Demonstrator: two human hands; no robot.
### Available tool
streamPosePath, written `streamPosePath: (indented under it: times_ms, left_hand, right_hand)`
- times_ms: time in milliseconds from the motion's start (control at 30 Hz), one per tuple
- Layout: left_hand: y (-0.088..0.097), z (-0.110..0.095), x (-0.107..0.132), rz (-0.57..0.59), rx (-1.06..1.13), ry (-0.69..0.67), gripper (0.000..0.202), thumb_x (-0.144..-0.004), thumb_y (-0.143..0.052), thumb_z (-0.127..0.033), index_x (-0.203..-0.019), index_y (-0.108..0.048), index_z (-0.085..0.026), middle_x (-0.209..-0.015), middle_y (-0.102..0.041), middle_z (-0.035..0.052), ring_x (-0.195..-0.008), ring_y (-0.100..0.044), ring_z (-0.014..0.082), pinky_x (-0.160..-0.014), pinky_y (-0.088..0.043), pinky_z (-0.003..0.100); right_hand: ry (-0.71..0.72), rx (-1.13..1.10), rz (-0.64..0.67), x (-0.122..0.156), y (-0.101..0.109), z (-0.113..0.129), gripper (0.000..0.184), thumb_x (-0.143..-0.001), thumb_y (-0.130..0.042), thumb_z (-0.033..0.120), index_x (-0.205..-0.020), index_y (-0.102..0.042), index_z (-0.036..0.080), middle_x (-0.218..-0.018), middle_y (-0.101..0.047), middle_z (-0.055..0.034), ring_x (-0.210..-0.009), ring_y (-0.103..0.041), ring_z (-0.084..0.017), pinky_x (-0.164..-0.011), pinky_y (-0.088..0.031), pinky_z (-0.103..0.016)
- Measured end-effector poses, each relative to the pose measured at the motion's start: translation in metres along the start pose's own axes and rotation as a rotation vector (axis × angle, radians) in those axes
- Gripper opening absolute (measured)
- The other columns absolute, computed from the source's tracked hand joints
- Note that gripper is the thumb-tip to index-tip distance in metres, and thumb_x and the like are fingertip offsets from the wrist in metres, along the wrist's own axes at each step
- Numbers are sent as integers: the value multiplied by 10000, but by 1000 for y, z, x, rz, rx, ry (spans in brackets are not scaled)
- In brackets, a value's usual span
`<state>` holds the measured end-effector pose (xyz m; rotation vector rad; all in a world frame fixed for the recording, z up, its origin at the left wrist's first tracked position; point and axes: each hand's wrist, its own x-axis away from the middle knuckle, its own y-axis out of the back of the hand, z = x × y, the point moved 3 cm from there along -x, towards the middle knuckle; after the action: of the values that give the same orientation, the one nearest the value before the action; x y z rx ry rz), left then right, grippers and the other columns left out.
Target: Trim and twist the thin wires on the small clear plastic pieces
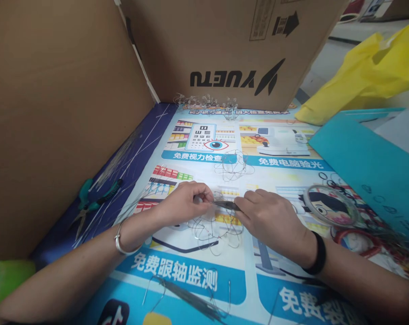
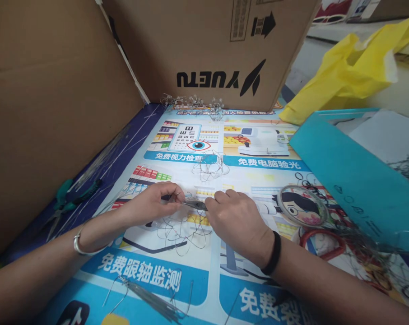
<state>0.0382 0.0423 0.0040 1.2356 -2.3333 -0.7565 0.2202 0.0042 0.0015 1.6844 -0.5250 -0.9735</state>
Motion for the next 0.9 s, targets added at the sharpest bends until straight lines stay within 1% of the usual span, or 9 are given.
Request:
streamPosePath:
  times_ms: [167,300,433,500,700,800,900]
  left_hand:
    - [1,-2,0,37,66,72,66,-709,-525,-169,-726,-588,-171,-605,-550,-25,-527,-452,71,-506,-375,200]
    - [-1,0,1,35,143,111,82,-684,-525,-144,-736,-586,-163,-633,-557,-21,-542,-458,66,-488,-369,185]
    - [-2,2,1,43,152,127,92,-678,-525,-149,-741,-591,-156,-639,-568,-19,-537,-463,62,-487,-369,183]
    - [-2,3,1,33,120,105,99,-674,-521,-150,-734,-599,-150,-645,-584,-12,-541,-478,64,-505,-384,192]
    - [-2,3,-1,-42,-11,-19,104,-672,-510,-152,-689,-612,-152,-678,-623,9,-594,-537,90,-577,-428,230]
    - [-3,3,-1,-29,-23,-18,113,-677,-505,-160,-696,-616,-154,-661,-620,5,-574,-529,87,-555,-420,225]
    - [-2,3,-1,-15,-32,-11,119,-684,-501,-167,-697,-618,-159,-663,-620,0,-565,-520,82,-541,-409,215]
  right_hand:
    - [-15,-29,-9,0,-1,2,173,-796,-519,211,-650,-611,195,-598,-576,-16,-584,-461,-153,-553,-209,-292]
    - [-11,-25,-14,1,-1,2,163,-789,-517,200,-658,-614,197,-596,-573,-13,-584,-465,-153,-558,-211,-288]
    - [-40,-42,0,0,-2,3,149,-775,-525,204,-652,-609,199,-600,-578,-10,-588,-468,-151,-555,-210,-283]
    - [-37,-42,-4,1,-2,3,151,-775,-523,202,-652,-610,197,-600,-577,-12,-592,-465,-152,-555,-210,-284]
    - [8,-6,-20,2,-2,5,161,-790,-512,191,-663,-610,188,-605,-564,-23,-602,-445,-156,-566,-210,-293]
    - [16,3,-13,0,-2,3,159,-796,-512,197,-670,-608,190,-614,-560,-26,-612,-436,-158,-567,-207,-296]
    - [65,34,-12,-2,0,1,146,-806,-512,206,-694,-605,190,-632,-550,-33,-636,-422,-164,-578,-208,-300]
